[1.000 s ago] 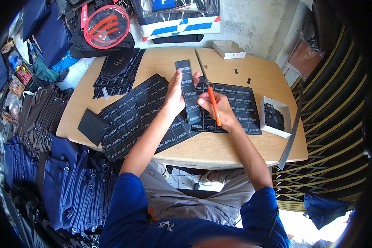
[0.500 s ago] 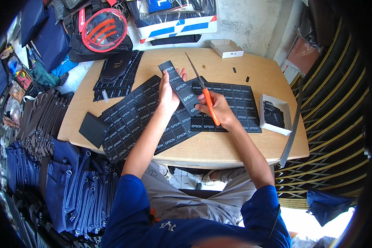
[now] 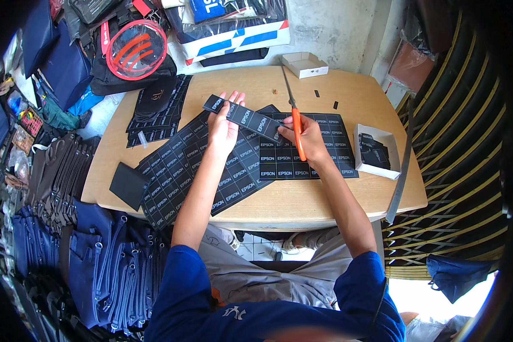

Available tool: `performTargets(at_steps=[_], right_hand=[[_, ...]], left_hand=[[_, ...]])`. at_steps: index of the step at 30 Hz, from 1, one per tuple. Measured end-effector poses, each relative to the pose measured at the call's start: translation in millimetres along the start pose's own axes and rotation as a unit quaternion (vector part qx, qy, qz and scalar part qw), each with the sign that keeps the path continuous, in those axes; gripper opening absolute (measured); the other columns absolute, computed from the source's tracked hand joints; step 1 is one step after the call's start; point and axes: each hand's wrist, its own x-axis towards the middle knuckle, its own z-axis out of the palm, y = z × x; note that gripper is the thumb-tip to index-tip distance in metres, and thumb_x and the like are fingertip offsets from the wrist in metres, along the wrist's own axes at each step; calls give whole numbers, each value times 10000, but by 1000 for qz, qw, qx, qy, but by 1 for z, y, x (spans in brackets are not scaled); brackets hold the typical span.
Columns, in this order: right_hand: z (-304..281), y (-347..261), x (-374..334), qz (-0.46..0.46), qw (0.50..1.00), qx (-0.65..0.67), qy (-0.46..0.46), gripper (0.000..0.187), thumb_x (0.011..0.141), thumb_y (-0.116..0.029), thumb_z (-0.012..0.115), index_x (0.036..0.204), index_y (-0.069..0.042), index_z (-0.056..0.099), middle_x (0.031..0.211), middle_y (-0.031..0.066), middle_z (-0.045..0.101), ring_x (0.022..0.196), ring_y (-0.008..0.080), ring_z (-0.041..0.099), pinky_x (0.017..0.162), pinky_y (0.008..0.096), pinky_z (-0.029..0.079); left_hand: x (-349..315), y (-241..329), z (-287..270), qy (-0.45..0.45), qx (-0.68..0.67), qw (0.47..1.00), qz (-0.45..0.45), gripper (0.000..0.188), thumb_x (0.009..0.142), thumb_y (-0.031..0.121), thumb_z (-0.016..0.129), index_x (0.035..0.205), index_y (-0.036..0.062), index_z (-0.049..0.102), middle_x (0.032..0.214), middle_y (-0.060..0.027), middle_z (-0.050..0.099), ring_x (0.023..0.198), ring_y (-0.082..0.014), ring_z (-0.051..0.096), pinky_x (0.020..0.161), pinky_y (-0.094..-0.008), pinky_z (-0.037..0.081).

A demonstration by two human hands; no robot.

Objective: Cutting individual brand labels from a large printed sheet using scissors.

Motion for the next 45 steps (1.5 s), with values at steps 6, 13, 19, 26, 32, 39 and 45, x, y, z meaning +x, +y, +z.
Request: performTargets(at_steps=[6,13,19,26,32,39,45], right_hand=[[-3,0,2,-24,997,65,34,304,783,-82,726,981,65,549,812,41,615,724,70,575,679,205,478],[-6,2,3,-48,996,10,79,297,777,-157,748,900,43,564,773,28,591,697,63,531,643,211,454],[-4,3,4,9,1000,13,3,420,727,-263,801,938,26,581,826,51,626,781,96,582,726,231,466],[2,21,6,-16,998,12,-66,495,634,-273,839,955,41,631,825,104,655,758,171,611,707,303,473],[4,-1,-3,35,994,68,-84,423,760,-300,768,959,41,617,815,99,665,779,128,620,738,274,481],[-4,-6,-3,129,967,204,-82,616,793,-565,640,901,37,563,736,140,656,408,40,402,372,186,332],[-3,-3,-1,136,962,216,-101,669,751,-594,667,873,49,531,718,182,653,342,26,325,304,174,251]], left_hand=[[2,5,-12,61,15,998,24,398,979,29,315,1358,8,197,1312,-289,408,1173,-375,499,1008,-415,445],[1,4,-7,1,74,997,9,375,988,98,365,1310,-86,310,1303,-252,446,1174,-335,508,1009,-398,436],[-8,-2,7,-83,95,989,-74,520,965,320,460,1297,-69,366,1301,-199,474,1186,-311,498,981,-377,415],[-24,-12,32,-112,124,980,-113,554,984,434,347,1372,39,343,1379,-143,389,1271,-263,406,1040,-375,326],[-29,-14,28,-135,291,947,-14,465,1000,370,382,1323,44,459,1125,-50,529,999,-108,498,927,-275,380],[-42,-27,39,-188,548,780,238,328,990,192,409,1194,2,583,915,-65,619,773,-124,528,735,-282,435],[-43,-27,36,-116,473,870,76,361,1003,255,400,1221,14,557,933,-70,620,727,-71,562,587,-216,449]])
